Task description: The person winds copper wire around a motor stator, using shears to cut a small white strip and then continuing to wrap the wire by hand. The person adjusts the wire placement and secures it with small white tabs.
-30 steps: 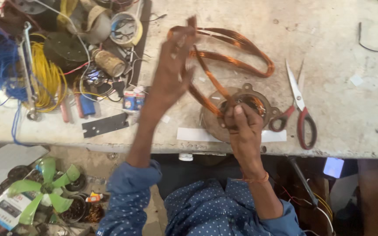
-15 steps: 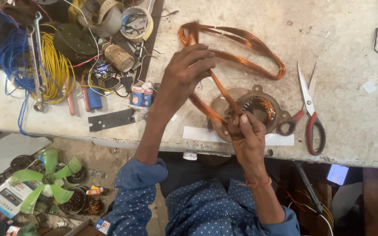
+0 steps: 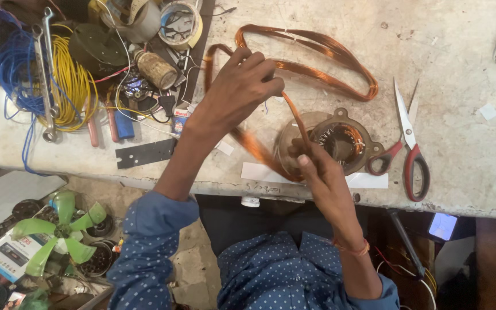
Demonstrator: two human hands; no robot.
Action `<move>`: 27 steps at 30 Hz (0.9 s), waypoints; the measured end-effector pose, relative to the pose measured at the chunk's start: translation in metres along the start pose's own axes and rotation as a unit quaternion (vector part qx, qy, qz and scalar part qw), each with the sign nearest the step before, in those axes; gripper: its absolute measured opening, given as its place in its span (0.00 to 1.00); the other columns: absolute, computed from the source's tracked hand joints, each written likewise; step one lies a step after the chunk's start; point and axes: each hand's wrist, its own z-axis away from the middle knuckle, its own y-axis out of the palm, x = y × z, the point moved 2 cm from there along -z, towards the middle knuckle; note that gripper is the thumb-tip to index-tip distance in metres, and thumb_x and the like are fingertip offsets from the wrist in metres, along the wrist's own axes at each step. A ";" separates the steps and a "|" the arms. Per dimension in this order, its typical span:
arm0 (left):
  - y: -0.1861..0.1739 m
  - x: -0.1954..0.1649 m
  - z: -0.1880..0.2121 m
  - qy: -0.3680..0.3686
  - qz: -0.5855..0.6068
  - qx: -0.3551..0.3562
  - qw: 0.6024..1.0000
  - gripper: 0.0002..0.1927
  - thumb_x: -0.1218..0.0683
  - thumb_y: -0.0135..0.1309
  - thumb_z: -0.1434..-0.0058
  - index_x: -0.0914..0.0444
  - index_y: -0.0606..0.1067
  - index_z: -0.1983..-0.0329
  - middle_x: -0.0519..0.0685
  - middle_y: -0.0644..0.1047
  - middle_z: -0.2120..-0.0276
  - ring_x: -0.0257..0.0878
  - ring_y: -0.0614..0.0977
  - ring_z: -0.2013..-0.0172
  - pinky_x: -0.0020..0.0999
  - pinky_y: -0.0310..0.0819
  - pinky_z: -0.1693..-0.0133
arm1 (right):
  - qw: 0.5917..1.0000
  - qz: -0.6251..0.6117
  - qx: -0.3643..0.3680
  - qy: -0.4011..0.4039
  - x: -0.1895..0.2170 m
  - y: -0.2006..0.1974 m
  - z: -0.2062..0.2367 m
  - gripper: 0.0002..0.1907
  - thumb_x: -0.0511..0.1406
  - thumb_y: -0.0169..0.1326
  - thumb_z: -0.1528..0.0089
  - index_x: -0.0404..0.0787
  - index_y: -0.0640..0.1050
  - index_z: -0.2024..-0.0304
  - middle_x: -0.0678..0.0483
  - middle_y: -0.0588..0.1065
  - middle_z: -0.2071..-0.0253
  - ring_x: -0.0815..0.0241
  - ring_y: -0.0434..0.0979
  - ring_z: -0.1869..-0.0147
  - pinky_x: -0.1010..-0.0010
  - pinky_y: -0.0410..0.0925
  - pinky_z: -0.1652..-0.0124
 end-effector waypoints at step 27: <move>-0.108 -0.193 -0.002 0.015 0.497 -0.109 0.861 0.26 0.59 0.61 0.44 0.56 0.78 0.40 0.55 0.74 0.43 0.51 0.74 0.42 0.49 0.71 0.43 | 0.974 0.180 -0.132 -0.045 -0.021 0.021 -0.023 0.11 0.34 0.46 0.28 0.37 0.78 0.51 0.53 0.71 0.77 0.64 0.73 0.74 0.69 0.66 0.71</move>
